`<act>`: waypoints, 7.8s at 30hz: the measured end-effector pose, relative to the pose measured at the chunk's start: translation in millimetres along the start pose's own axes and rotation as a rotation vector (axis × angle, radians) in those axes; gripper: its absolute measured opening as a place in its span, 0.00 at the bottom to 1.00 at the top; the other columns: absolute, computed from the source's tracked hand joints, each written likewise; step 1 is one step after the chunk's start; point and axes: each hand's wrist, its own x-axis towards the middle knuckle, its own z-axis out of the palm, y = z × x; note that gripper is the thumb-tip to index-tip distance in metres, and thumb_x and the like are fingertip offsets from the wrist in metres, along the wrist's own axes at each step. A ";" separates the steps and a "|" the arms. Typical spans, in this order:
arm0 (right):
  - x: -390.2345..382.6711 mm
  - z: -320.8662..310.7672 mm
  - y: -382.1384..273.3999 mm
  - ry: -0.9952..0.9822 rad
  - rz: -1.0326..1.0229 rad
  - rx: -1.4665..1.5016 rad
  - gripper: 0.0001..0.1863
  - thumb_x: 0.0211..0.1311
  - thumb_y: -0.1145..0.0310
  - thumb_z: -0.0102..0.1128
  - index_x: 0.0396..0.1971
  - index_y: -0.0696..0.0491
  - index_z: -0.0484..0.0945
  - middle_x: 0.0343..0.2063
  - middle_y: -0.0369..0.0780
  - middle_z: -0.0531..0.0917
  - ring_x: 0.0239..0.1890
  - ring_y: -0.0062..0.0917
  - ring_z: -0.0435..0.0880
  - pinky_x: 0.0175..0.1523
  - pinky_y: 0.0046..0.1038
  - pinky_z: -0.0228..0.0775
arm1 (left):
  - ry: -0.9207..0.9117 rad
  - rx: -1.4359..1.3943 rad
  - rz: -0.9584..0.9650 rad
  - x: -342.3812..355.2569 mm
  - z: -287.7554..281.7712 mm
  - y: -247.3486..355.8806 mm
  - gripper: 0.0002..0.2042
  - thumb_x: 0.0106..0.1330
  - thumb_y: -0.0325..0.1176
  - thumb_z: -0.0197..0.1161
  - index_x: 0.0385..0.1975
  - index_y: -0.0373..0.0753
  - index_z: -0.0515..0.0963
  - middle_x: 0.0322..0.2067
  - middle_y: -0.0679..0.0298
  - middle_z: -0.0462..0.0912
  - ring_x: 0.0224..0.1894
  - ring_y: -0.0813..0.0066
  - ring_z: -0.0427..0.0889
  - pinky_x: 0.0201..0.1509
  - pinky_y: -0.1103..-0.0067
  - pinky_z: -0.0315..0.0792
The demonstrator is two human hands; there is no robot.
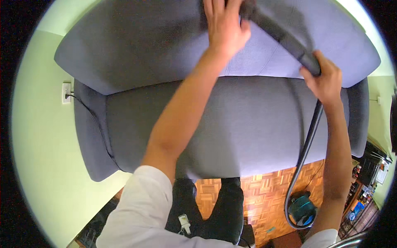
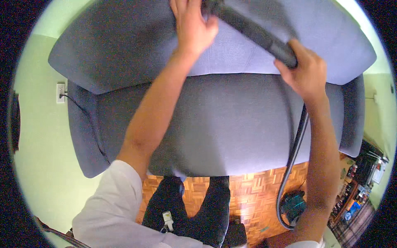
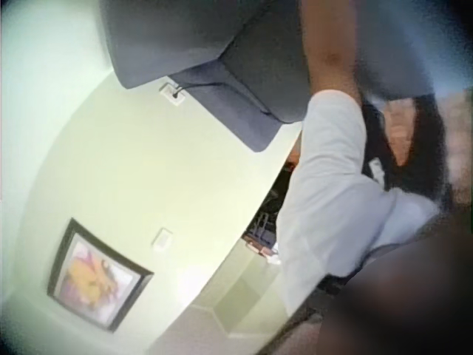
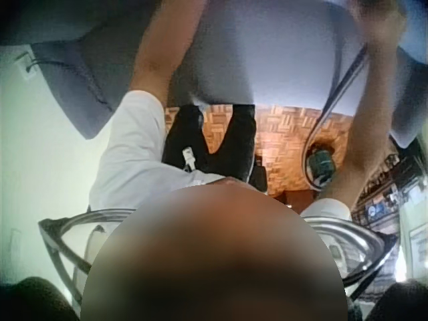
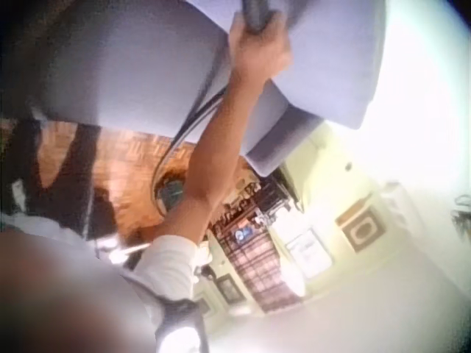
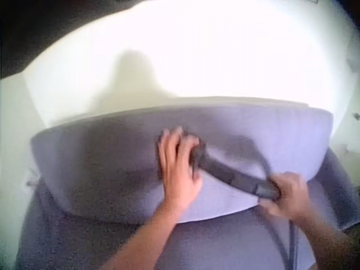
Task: The person vacuums a gray couch and a matching ottoman using a vacuum nozzle, moving the tool across the surface and into the seams of the cushions.
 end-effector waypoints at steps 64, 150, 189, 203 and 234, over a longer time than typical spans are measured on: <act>159.4 326.1 -494.7 -0.498 -0.452 0.290 0.27 0.65 0.39 0.57 0.42 0.51 0.73 0.24 0.49 0.85 0.29 0.46 0.87 0.37 0.45 0.80 | -0.015 0.280 -0.464 -133.5 -376.3 -474.7 0.40 0.57 0.44 0.76 0.66 0.38 0.61 0.66 0.41 0.62 0.68 0.42 0.62 0.72 0.59 0.59; -54.2 319.6 -639.5 -0.849 1.342 1.711 0.31 0.70 0.36 0.48 0.26 0.53 0.73 0.12 0.37 0.73 0.13 0.26 0.73 0.21 0.30 0.67 | -1.539 0.413 -0.047 -138.8 -488.1 -444.3 0.26 0.52 0.29 0.69 0.54 0.47 0.78 0.57 0.60 0.75 0.63 0.55 0.70 0.71 0.58 0.63; 226.9 331.6 -698.2 -0.403 0.157 0.598 0.42 0.68 0.36 0.51 0.54 0.66 0.74 0.41 0.58 0.81 0.44 0.36 0.84 0.54 0.38 0.74 | -1.216 0.786 -0.399 37.1 -485.0 -595.4 0.39 0.55 0.38 0.71 0.66 0.33 0.61 0.61 0.45 0.73 0.64 0.45 0.71 0.68 0.55 0.64; -63.5 306.7 -652.6 -0.882 0.429 0.698 0.35 0.66 0.40 0.57 0.45 0.64 0.75 0.17 0.51 0.81 0.17 0.38 0.84 0.23 0.38 0.77 | -1.456 0.393 -0.674 -185.1 -558.1 -405.8 0.37 0.48 0.30 0.76 0.62 0.37 0.68 0.58 0.48 0.73 0.61 0.49 0.75 0.60 0.59 0.75; -387.5 9.1 -85.4 -1.339 0.449 0.545 0.25 0.52 0.46 0.68 0.39 0.49 0.74 0.30 0.45 0.86 0.32 0.45 0.86 0.40 0.47 0.79 | -1.791 -0.251 -0.556 -295.5 -301.9 198.8 0.27 0.45 0.29 0.73 0.50 0.42 0.76 0.58 0.58 0.71 0.68 0.48 0.63 0.70 0.48 0.56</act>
